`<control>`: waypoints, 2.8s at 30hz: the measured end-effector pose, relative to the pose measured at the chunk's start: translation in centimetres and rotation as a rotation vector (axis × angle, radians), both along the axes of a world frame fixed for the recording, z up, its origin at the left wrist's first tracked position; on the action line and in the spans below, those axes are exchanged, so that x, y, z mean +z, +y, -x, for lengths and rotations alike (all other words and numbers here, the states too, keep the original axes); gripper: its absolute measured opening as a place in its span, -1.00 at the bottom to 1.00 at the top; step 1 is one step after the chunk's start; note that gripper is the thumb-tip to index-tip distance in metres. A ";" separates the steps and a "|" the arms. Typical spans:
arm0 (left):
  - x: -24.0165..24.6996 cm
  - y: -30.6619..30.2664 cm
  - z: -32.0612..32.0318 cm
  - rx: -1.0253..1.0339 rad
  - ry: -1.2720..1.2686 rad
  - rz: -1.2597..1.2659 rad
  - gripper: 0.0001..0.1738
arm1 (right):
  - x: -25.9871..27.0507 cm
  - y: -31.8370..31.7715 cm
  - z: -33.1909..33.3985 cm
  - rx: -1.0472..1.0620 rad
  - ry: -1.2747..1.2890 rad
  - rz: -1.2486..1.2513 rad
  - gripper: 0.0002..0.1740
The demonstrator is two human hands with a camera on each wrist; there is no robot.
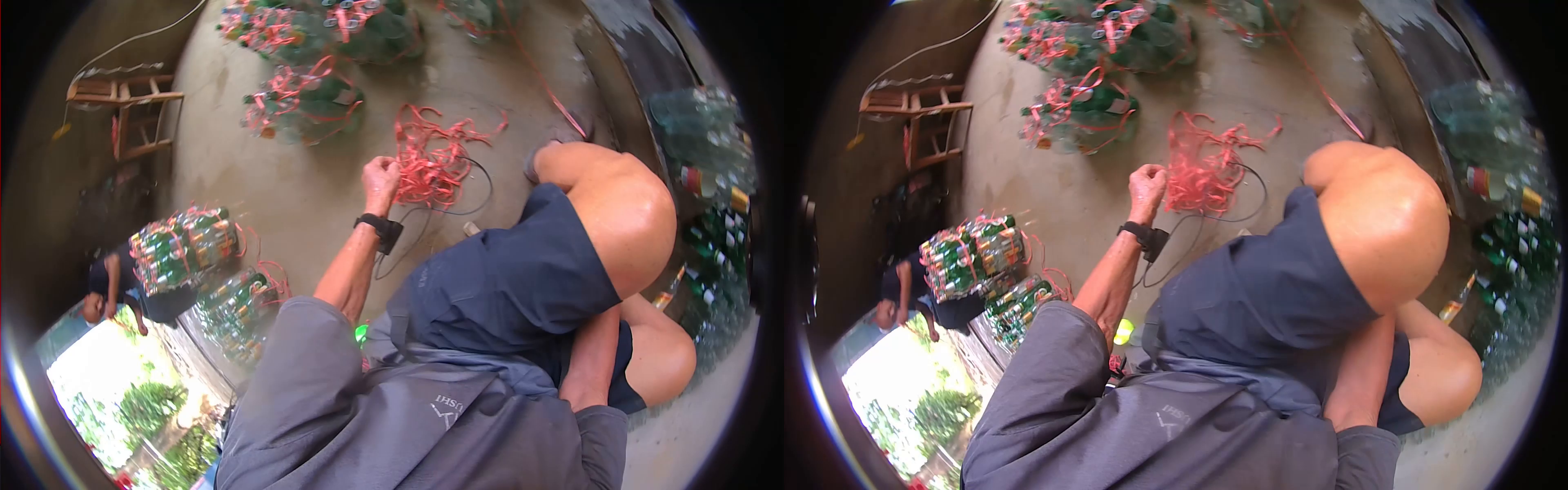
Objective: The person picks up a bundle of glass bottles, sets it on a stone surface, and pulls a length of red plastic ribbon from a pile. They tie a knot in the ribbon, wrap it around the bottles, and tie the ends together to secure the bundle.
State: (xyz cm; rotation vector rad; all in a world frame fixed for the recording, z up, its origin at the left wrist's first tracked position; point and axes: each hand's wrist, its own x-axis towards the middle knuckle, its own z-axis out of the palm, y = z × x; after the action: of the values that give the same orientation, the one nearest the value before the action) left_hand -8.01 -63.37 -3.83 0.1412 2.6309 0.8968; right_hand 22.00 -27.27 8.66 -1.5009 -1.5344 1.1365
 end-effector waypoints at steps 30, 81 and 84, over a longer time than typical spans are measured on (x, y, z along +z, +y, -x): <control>30.7 5.0 -5.8 -0.212 -0.101 -1.097 -0.84 | 23.5 -10.7 9.0 1.139 0.102 -0.344 -0.49; 12.2 3.3 -0.2 -0.160 0.032 -0.649 -0.77 | 44.0 8.8 -26.2 0.161 0.434 -0.685 -0.73; 12.9 3.1 0.2 -0.145 -0.027 -0.628 -0.76 | 45.7 9.7 -28.7 0.098 0.384 -0.706 -0.74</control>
State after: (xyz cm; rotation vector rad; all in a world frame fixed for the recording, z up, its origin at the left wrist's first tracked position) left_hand -8.17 -60.24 9.03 0.4618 2.1892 1.6194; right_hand 50.74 -17.59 54.40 -0.6978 -1.5173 0.7492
